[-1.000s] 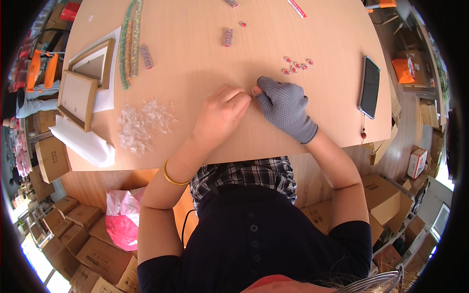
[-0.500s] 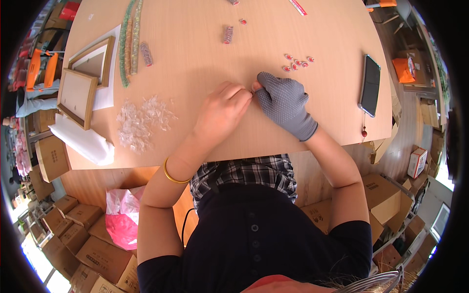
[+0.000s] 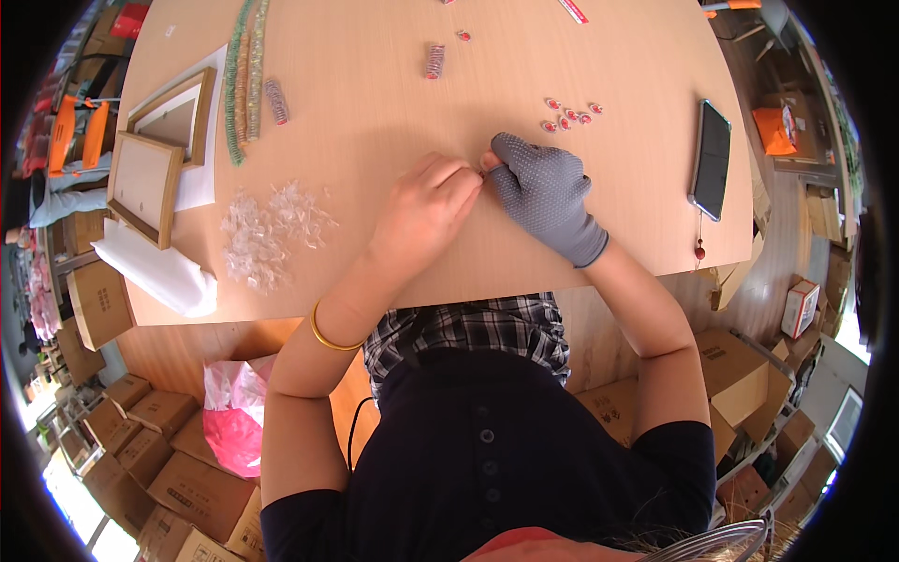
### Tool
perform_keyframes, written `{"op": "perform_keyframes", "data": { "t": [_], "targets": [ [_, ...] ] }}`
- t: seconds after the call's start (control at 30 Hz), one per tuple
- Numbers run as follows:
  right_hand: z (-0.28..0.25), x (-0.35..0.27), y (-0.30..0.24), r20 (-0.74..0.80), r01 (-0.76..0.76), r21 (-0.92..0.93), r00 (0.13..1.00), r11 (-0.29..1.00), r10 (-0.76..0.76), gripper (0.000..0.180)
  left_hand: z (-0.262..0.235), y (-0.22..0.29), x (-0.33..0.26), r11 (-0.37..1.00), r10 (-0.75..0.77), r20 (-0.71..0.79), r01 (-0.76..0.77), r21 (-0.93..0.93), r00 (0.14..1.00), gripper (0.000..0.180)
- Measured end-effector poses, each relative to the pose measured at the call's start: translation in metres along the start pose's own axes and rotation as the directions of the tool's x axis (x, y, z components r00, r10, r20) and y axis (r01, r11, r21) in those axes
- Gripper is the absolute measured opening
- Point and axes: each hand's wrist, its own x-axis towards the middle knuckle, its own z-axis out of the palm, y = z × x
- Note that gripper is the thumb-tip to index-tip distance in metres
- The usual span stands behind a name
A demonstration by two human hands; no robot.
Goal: Assembling small plastic components at a workstation.
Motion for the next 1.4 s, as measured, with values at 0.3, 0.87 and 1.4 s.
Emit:
{"op": "perform_keyframes", "data": {
  "t": [0.3,0.87,1.4],
  "targets": [
    [0.003,0.001,0.007,-0.04,-0.027,0.097,0.999,0.995,0.031,0.013,-0.002,0.0,0.001,0.999,-0.034,0.038,0.034,-0.024,0.999,0.013],
    [0.001,0.002,0.001,-0.018,0.021,-0.004,1.0,1.0,-0.021,0.015,-0.003,-0.001,-0.001,0.999,-0.037,0.059,0.038,-0.011,0.998,0.013],
    [0.004,-0.004,0.005,-0.09,0.059,0.011,0.994,0.998,-0.057,0.012,-0.002,0.0,-0.001,1.0,0.0,0.054,-0.001,0.026,0.999,0.014]
  ]
}}
